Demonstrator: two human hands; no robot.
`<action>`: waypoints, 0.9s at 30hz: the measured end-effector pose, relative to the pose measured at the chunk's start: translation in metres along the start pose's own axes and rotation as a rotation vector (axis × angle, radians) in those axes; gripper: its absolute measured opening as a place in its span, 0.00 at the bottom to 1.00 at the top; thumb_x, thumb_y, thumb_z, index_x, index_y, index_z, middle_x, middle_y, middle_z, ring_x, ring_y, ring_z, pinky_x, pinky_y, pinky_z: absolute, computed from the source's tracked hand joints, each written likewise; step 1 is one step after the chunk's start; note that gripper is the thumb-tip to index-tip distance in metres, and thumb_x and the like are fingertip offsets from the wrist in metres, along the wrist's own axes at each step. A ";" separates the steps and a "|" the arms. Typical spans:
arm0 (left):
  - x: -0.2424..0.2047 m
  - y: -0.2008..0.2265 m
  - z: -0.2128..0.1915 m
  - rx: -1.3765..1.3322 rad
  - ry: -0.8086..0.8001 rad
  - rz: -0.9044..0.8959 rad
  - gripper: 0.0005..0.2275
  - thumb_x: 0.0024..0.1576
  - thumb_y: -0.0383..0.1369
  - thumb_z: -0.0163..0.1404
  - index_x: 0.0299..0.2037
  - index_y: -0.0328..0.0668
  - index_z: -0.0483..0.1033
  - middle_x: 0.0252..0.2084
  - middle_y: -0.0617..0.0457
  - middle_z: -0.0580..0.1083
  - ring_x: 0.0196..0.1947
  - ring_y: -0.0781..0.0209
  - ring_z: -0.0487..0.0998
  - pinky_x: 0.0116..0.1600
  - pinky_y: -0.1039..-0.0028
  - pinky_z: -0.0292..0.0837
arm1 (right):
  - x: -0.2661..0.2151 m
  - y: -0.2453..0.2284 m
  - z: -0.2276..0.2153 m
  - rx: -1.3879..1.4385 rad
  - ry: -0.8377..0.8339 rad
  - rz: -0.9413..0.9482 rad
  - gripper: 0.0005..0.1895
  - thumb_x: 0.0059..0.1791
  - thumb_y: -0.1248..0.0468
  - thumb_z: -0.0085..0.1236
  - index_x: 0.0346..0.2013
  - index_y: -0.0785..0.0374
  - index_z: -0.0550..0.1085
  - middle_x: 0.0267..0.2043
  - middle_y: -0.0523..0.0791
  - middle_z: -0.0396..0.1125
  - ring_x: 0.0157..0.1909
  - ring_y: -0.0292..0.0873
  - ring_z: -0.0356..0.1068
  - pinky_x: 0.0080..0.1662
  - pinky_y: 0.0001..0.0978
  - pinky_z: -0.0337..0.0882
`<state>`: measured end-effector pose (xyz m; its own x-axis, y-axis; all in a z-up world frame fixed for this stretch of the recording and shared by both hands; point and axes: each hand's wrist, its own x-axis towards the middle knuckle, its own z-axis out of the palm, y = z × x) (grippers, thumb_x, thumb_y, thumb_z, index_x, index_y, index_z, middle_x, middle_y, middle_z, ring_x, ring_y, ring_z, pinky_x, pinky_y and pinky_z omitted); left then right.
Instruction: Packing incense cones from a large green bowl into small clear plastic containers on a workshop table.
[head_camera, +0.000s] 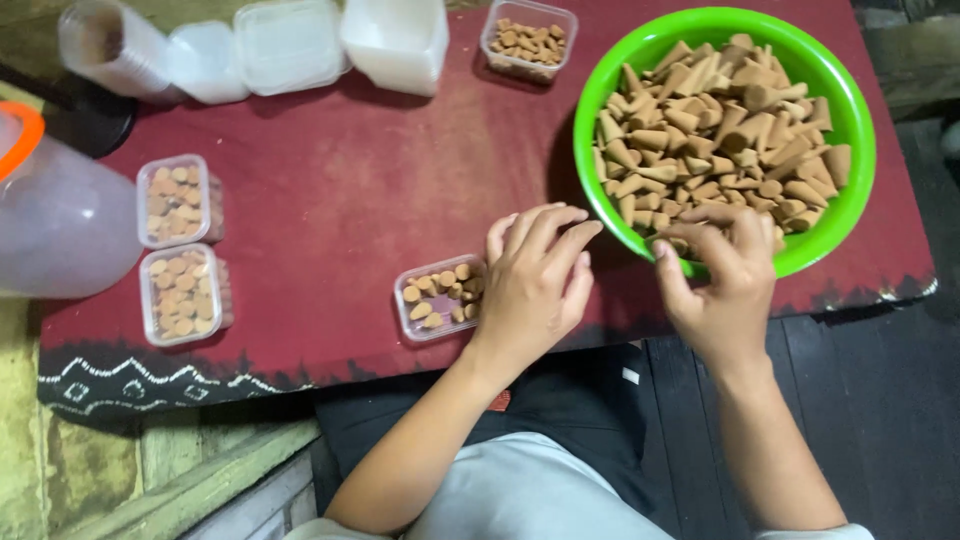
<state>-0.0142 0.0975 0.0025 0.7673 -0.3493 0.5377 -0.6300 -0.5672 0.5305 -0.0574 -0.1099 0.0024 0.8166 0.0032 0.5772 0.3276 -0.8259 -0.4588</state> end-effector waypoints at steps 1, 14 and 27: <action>0.007 0.008 0.004 -0.003 -0.008 0.006 0.12 0.56 0.28 0.51 0.50 0.49 0.77 0.51 0.54 0.73 0.59 0.52 0.72 0.64 0.53 0.59 | -0.002 0.007 -0.003 -0.003 0.004 0.009 0.04 0.54 0.66 0.65 0.42 0.62 0.80 0.47 0.52 0.67 0.50 0.60 0.65 0.53 0.50 0.65; 0.031 0.049 0.058 -0.030 -0.095 -0.049 0.09 0.58 0.28 0.49 0.47 0.42 0.77 0.51 0.51 0.74 0.60 0.49 0.70 0.67 0.52 0.56 | 0.007 0.059 -0.015 -0.175 -0.157 0.162 0.06 0.52 0.68 0.61 0.42 0.69 0.77 0.44 0.51 0.69 0.48 0.56 0.66 0.46 0.49 0.66; 0.021 0.052 0.047 -0.054 -0.038 -0.061 0.09 0.58 0.31 0.50 0.46 0.43 0.78 0.51 0.52 0.74 0.59 0.49 0.70 0.66 0.54 0.57 | 0.002 0.063 -0.013 -0.222 -0.218 0.265 0.07 0.51 0.67 0.65 0.42 0.64 0.78 0.42 0.48 0.68 0.44 0.53 0.68 0.40 0.47 0.67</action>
<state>-0.0252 0.0262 0.0107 0.8078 -0.3444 0.4784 -0.5868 -0.5475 0.5966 -0.0413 -0.1689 -0.0170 0.9484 -0.1260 0.2909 0.0015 -0.9158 -0.4016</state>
